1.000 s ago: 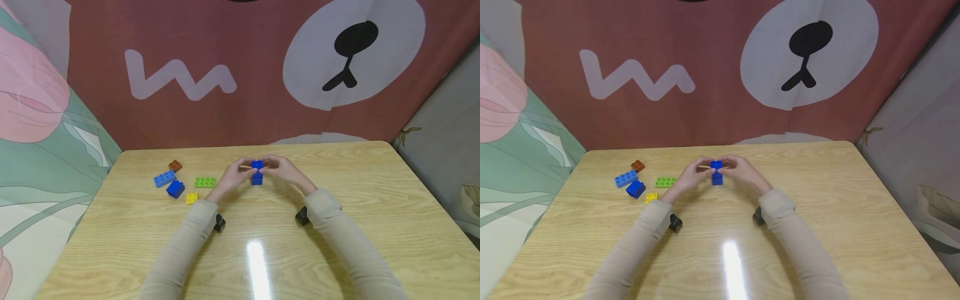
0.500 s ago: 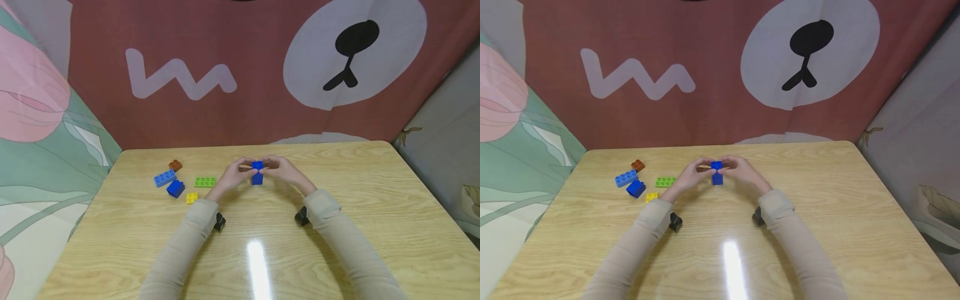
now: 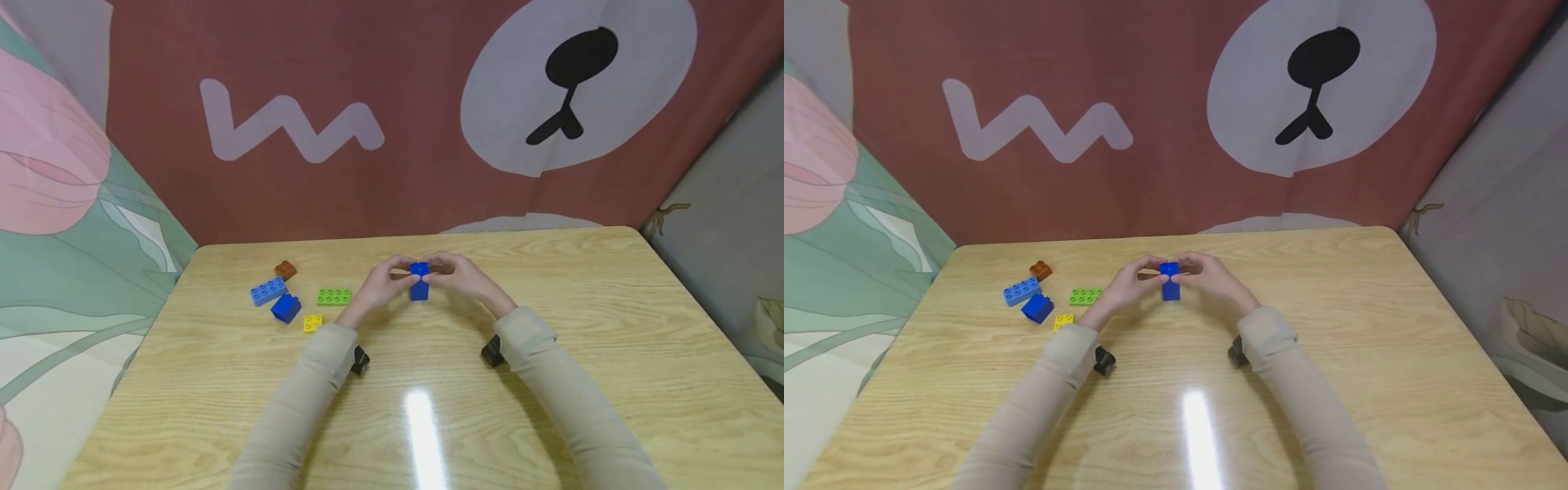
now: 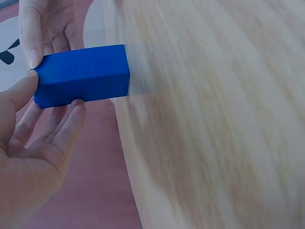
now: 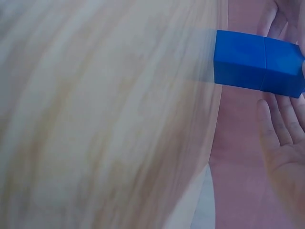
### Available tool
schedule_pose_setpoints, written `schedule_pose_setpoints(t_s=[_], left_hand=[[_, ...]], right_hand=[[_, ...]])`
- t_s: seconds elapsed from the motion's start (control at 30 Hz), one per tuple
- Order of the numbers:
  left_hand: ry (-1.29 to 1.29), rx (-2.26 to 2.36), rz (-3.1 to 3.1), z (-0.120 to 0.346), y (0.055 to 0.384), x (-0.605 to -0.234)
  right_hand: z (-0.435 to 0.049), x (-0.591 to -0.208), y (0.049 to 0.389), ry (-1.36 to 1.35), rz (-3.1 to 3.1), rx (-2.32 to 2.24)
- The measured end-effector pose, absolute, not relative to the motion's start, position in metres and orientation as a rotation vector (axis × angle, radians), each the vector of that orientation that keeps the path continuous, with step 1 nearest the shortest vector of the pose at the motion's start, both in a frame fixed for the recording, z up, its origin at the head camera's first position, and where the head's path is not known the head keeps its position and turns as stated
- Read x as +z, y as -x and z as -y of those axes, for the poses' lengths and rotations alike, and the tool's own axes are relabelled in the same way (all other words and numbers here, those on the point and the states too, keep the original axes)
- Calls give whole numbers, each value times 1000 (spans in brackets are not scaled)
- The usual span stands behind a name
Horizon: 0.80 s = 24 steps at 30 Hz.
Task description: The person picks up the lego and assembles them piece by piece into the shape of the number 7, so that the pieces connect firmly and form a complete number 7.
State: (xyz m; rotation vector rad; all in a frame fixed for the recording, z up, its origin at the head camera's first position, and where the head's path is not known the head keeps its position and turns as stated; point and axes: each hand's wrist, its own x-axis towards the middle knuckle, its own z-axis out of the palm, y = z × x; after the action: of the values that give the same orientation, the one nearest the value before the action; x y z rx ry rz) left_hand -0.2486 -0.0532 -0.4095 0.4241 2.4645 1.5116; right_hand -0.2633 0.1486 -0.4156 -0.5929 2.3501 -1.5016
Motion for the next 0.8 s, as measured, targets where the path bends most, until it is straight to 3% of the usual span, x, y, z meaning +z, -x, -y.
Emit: schedule_pose_setpoints(t_s=[0.57,0.8], left_hand=[[-402,1435,-2454,57,247,-406],[-468,1321,-2563,95,236,-394]], right_hand=[[-144,-415,265,685,-2495,-1421],[-144,-417,268,653,-2506,-1388]])
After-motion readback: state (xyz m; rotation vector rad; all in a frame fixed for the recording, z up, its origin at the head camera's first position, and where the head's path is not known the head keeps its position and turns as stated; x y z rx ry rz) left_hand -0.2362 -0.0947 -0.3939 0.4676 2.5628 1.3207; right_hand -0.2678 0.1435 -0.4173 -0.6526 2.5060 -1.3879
